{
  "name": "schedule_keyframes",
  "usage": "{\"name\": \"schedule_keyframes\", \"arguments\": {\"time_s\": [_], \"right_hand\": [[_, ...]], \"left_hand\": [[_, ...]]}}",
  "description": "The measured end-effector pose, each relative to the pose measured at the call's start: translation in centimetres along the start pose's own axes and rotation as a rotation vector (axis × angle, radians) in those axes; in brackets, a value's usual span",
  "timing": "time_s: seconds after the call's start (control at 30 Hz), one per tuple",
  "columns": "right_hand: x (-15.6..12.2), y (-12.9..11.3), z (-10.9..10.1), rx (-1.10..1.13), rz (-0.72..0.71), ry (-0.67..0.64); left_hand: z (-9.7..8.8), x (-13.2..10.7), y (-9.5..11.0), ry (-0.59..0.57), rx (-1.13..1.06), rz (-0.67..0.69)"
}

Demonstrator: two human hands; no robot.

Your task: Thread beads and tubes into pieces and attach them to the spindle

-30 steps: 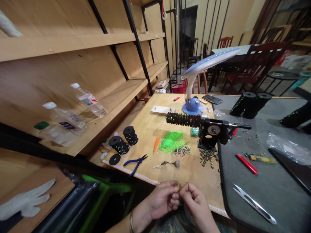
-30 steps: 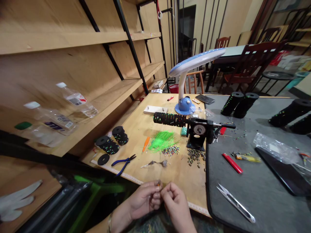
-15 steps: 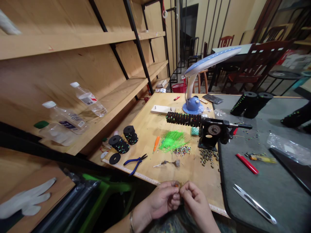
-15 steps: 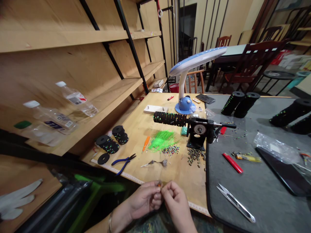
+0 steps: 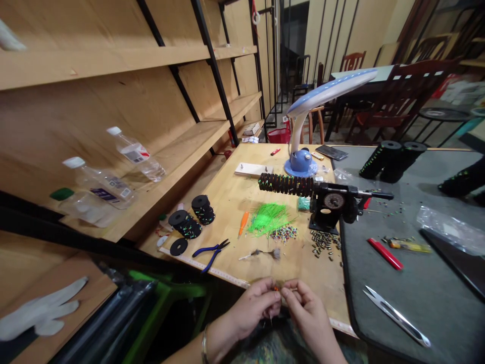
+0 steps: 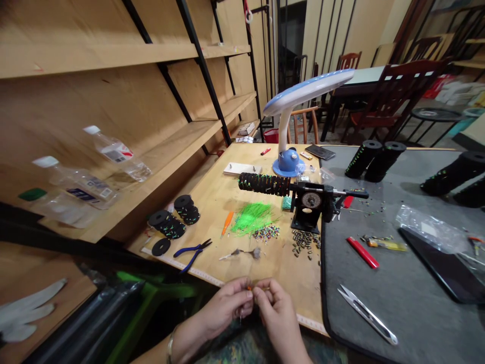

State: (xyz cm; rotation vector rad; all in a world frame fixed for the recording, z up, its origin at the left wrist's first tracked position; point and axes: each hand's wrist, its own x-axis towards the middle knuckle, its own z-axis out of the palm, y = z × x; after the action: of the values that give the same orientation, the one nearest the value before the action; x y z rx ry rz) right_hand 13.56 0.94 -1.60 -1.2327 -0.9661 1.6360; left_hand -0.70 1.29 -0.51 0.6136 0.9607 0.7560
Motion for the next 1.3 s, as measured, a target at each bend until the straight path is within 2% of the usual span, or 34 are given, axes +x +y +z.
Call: {"name": "schedule_keyframes", "arguments": {"time_s": [0.2, 0.33, 0.47, 0.83, 1.0, 1.17, 1.3], "right_hand": [[0.6, 1.1, -0.2, -0.007, -0.026, 0.003], [0.7, 1.1, -0.2, 0.056, 0.027, 0.004], [0.7, 0.7, 0.0, 0.081, 0.063, 0.057], [0.9, 0.8, 0.1, 0.21, 0.119, 0.13], [0.9, 0.8, 0.1, 0.31, 0.146, 0.14], [0.5, 0.7, 0.1, 0.23, 0.109, 0.142], [0.0, 0.5, 0.2, 0.18, 0.065, 0.176]], "left_hand": [[0.1, 0.0, 0.2, 0.008, 0.122, 0.094], [0.2, 0.0, 0.0, 0.026, 0.154, 0.149], [0.3, 0.0, -0.2, 0.064, 0.142, 0.162], [0.4, 0.2, -0.6, 0.028, 0.174, 0.231], [0.3, 0.2, -0.8, 0.027, 0.193, 0.227], [0.4, 0.2, -0.7, 0.068, 0.155, 0.208], [0.4, 0.3, -0.8, 0.101, 0.025, 0.137]]}}
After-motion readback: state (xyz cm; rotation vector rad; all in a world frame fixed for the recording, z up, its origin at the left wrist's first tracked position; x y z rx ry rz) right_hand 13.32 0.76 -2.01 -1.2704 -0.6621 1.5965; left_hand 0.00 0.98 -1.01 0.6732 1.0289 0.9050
